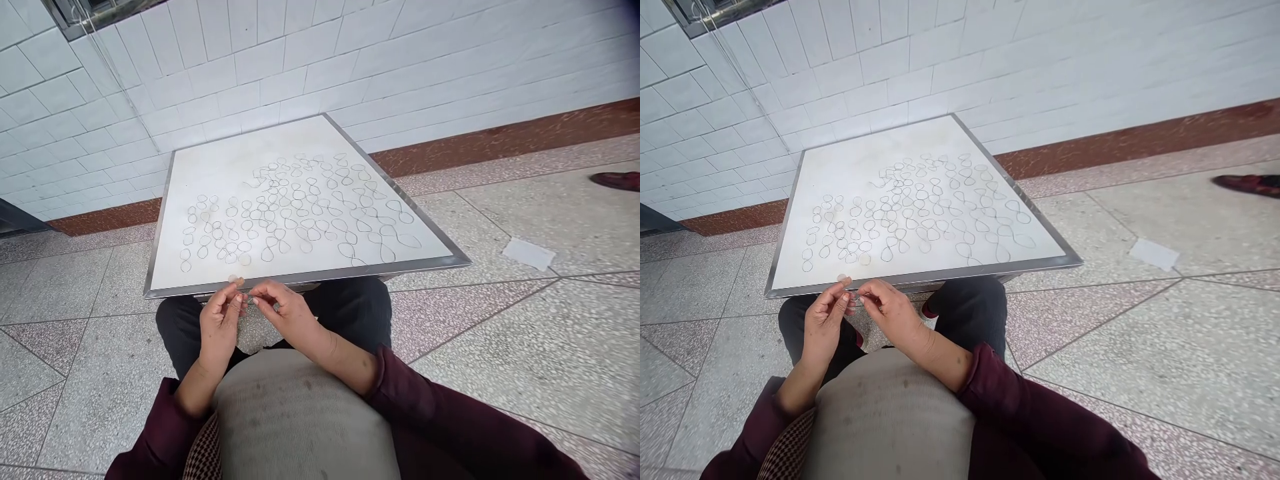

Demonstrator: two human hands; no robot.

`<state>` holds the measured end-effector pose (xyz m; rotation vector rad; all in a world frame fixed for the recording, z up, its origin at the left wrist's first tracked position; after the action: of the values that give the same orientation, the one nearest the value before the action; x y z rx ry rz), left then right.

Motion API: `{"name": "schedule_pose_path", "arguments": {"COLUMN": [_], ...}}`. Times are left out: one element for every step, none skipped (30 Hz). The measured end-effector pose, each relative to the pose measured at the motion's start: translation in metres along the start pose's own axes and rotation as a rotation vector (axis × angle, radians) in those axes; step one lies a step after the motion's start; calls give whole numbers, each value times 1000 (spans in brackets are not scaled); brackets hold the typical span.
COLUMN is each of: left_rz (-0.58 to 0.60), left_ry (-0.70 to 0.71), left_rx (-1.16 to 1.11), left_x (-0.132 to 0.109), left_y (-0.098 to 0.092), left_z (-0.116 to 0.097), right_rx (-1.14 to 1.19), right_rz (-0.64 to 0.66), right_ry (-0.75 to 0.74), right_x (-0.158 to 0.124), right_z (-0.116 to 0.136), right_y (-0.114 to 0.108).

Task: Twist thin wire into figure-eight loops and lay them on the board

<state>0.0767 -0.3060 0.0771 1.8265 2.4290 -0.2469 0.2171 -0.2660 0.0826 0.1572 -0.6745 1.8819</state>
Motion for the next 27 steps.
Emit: {"name": "schedule_pose_path", "arguments": {"left_rz": [0, 0, 1, 0, -3, -6, -10, -11, -13, -11, -4, 5, 14, 19, 21, 19, 14, 9, 5, 2, 1, 0, 0, 2, 4, 5, 5], "left_ry": [-10, -22, -33, -42, -49, -54, -57, -60, -62, -65, -69, -72, -74, -74, -73, -70, -67, -63, -58, -54, -51, -48, -47, -48, -48, -46, -43], "left_rx": [-32, -63, -88, -107, -117, -120, -118, -114, -111, -109, -112, -118, -125, -131, -134, -131, -124, -113, -101, -88, -76, -65, -56, -47, -38, -29, -24], "left_x": [1, 1, 2, 2, 3, 3, 3, 3, 3, 3, 3, 3, 3, 3, 3, 3, 3, 3, 2, 2, 2, 3, 3, 3, 4, 5, 6], "left_y": [0, 0, 0, 0, -1, -1, -2, -2, -3, -3, -2, -1, 0, 1, 1, 1, 1, 0, 0, 0, -1, -1, -2, -2, -2, -3, -3], "left_z": [2, 3, 5, 6, 7, 8, 8, 7, 7, 7, 6, 6, 5, 5, 4, 3, 2, 1, 0, -1, -2, -2, -2, -2, -1, 0, 1], "right_rx": [9, 19, 29, 34, 35, 32, 28, 24, 20, 15, 9, 4, 0, -2, -3, -5, -8, -14, -24, -38, -54, -72, -91, -110, -127, -143, -158], "right_rz": [3, 9, 18, 26, 34, 41, 49, 55, 60, 63, 62, 56, 48, 40, 35, 33, 37, 43, 52, 62, 74, 87, 102, 116, 129, 136, 140], "right_ry": [-13, -23, -29, -32, -32, -31, -33, -33, -34, -33, -32, -29, -25, -23, -23, -24, -30, -41, -55, -71, -91, -115, -141, -169, -197, -223, -242], "right_x": [0, 0, 0, 0, 0, 1, 1, 1, 1, 1, 1, 1, 1, 1, 1, 1, 1, 1, 1, 1, 1, 1, 0, 0, -1, -2, -2], "right_z": [2, 3, 4, 4, 4, 4, 4, 4, 3, 3, 3, 3, 3, 3, 3, 3, 3, 4, 5, 6, 8, 10, 12, 14, 16, 18, 19], "right_y": [1, 2, 3, 4, 5, 6, 7, 7, 8, 8, 8, 8, 7, 7, 6, 6, 6, 6, 6, 5, 6, 6, 6, 7, 7, 8, 8]}}
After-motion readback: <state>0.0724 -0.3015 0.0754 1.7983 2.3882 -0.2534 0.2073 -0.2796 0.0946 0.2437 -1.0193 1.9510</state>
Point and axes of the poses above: each hand's wrist, its own x-axis towards the middle knuckle, its own y-axis out of the palm, z = x × y, the point moved 9 cm from there along x, towards the middle knuckle, and after that the axes turned 9 degrees about -y, right-handed, at the moved point
